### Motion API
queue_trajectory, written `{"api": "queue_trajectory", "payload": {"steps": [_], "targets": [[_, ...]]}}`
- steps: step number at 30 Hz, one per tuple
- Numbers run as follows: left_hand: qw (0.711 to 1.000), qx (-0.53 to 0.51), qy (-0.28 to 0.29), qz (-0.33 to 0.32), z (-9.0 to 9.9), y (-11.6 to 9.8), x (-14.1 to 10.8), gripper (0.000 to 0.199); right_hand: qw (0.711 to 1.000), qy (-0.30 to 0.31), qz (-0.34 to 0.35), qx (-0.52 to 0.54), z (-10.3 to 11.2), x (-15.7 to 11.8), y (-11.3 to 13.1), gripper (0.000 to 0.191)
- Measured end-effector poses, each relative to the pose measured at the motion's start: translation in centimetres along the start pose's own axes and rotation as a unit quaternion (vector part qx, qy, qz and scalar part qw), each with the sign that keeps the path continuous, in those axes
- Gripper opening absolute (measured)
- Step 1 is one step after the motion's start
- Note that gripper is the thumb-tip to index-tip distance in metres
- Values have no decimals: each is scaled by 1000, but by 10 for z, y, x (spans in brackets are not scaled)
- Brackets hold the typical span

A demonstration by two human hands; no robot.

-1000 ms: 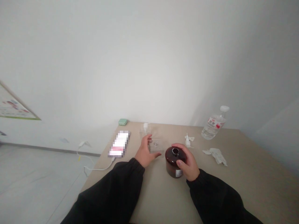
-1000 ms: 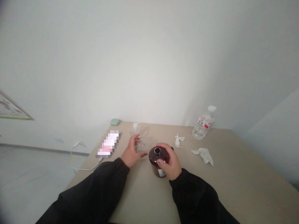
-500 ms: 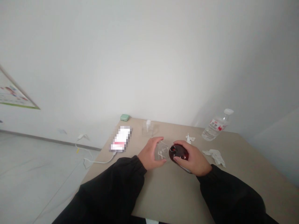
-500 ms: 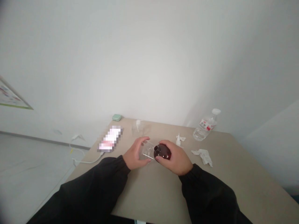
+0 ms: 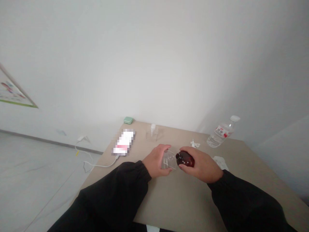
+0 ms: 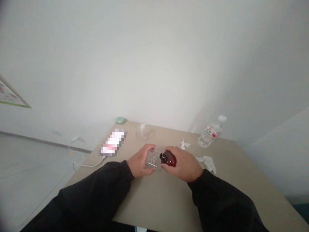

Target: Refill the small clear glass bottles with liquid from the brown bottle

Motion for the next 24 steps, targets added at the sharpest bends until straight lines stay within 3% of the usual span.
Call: {"api": "queue_trajectory", "payload": {"steps": [24], "targets": [[1000,23,2,-15,-2,-4,2,90,994,29,13,-107,-1,6,8,40]]}}
Point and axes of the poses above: each hand's wrist, its own x-axis towards the middle knuckle, its own z-axis out of the back of the hand, y = z × x, the point moved 4 cm from there along x, towards the middle knuckle, and after that the axes turned 10 degrees about -z, right-handed, at the moved point
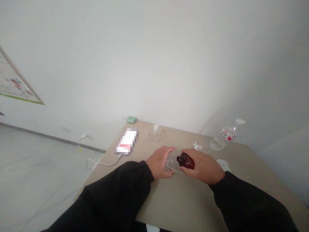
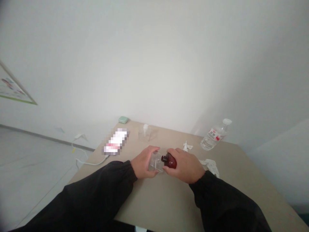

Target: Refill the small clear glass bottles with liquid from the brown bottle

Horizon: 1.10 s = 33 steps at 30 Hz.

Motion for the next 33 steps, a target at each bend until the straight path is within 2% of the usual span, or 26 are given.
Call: {"api": "queue_trajectory", "payload": {"steps": [10,18,33], "targets": [[1000,1,9,-2,-2,2,-1,91,999,11,4,-35,0,0,2,41],[1000,-8,-6,1,-4,2,-2,91,999,13,6,-37,0,1,1,42],[1000,-21,10,7,-4,4,-1,89,998,29,4,-64,5,2,6,43]]}}
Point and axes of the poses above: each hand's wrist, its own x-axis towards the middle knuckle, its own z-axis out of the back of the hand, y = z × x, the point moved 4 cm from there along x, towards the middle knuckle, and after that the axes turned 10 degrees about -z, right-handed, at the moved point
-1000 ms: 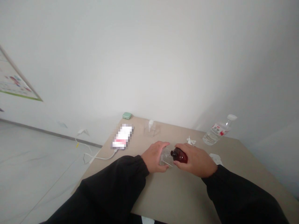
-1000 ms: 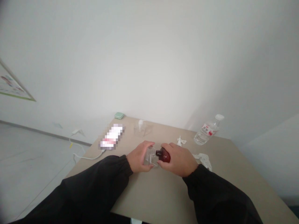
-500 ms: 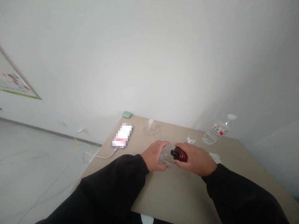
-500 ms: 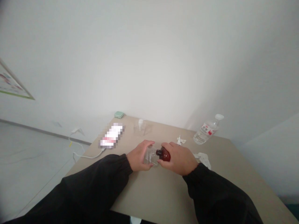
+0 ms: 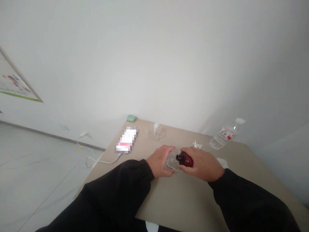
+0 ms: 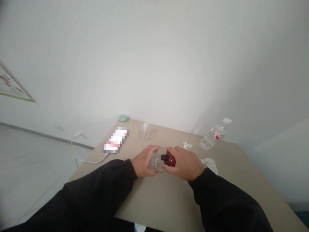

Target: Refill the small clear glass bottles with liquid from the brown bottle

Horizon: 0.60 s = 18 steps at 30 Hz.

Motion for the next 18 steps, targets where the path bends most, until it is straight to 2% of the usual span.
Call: {"api": "queue_trajectory", "payload": {"steps": [18], "targets": [[1000,13,2,3,-1,0,0,90,1000,3,-11,-6,-1,0,-1,47]]}}
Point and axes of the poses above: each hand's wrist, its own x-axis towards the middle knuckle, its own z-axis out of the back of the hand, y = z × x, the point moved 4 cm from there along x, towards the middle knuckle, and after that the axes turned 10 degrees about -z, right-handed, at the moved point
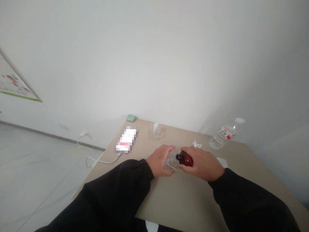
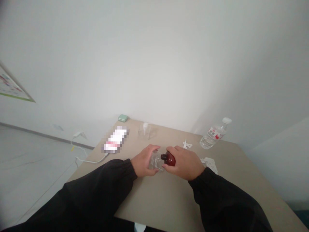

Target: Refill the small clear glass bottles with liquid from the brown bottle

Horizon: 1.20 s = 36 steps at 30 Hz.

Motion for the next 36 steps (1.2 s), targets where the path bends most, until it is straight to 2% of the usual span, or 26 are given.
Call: {"api": "queue_trajectory", "payload": {"steps": [36], "targets": [[1000,4,-1,1,2,-2,1,86,1000,3,-3,-23,3,-1,2,46]]}}
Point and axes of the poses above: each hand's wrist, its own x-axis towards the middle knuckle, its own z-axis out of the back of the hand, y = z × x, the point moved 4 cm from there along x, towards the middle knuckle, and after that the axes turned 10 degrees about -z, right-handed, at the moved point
